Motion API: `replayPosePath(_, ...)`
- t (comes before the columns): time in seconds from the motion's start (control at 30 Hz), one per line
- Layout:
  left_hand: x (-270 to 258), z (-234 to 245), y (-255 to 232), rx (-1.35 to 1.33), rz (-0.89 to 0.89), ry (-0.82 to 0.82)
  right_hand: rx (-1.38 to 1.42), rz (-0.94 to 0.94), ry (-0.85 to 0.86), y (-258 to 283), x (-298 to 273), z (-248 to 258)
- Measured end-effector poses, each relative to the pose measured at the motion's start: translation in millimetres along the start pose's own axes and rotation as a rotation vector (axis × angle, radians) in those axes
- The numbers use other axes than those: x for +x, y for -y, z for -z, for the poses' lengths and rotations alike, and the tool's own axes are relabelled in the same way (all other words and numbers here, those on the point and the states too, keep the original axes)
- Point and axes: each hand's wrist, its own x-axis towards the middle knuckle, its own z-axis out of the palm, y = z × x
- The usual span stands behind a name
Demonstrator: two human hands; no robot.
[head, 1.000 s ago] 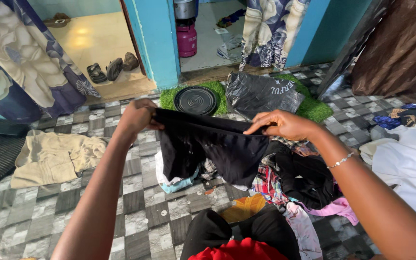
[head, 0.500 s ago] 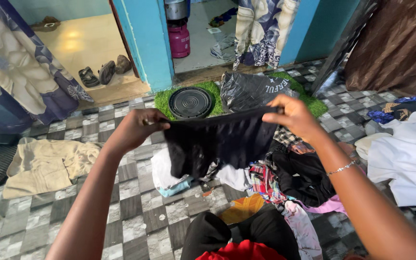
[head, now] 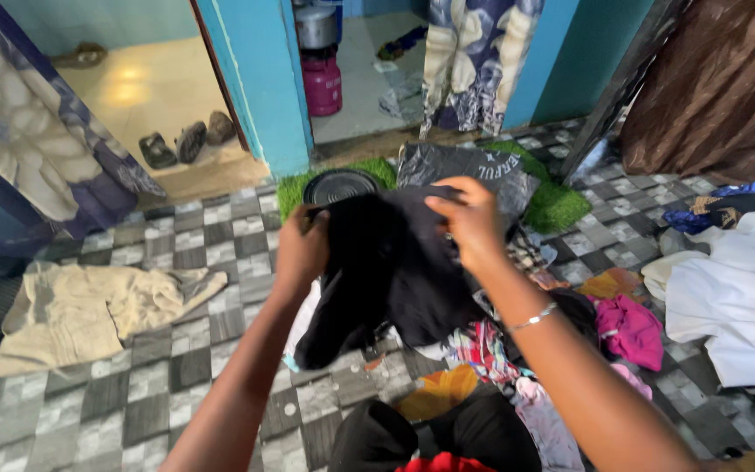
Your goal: The person sorts through a pile of laundry on the floor, picking up and shaking out individual items including shirts, shorts, and underwear, before placing them into separate piles.
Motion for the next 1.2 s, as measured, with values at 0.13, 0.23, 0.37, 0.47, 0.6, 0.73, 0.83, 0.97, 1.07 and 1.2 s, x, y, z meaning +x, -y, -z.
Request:
replayPosePath(0.13,-26.6,-32.1,-19.3,-0.414,0.028,0.114,-0.046,0.222,0.341,-4.0,-34.3,-54.3)
replayPosePath(0.23,-26.8,-31.5,-16.5,-0.576,0.088,0.157,-0.063,0.231,0.631,4.1,-43.7,-60.3)
replayPosePath(0.37,-13.2,-19.0,20.3,-0.635,0.198,0.133,0.097,-0.031,0.645,-8.5,-27.2,-39.4)
replayPosePath(0.47,-11.0,-11.0,36.0,-0.938,0.322,0.208,0.276,-0.168,0.405,-52.5,-12.6,-14.8)
replayPosePath(0.6,-24.8,-10.3,36.3,-1.087,0.510,0.383,0.360,-0.617,0.113,-131.7,-21.4,-6.5)
replayPosePath(0.73,-57.6,-43.9,45.7,-1.425,0.659,0.482,0.574,-0.834,0.164,-210.5,-55.1,-24.5)
replayPosePath(0.83,-92.2,-70.5,59.5,-1.521,0.775,0.431,1.419,-0.561,0.175,-282.0,-75.2,-80.5)
replayPosePath(0.97,-114.6,-82.2,88.9,-1.584,0.841,0.359,1.715,-0.657,0.218,-324.5,-93.9,-45.9)
replayPosePath(1.07,-109.2,-67.8,116.3,-1.467,0.823,0.222,1.295,-0.585,0.305,-327.2,-89.9,-35.5)
replayPosePath(1.2,-87.7,-22.6,159.5,-1.108,0.725,0.016,1.143,-0.880,0.135,-316.3,-58.5,-50.2)
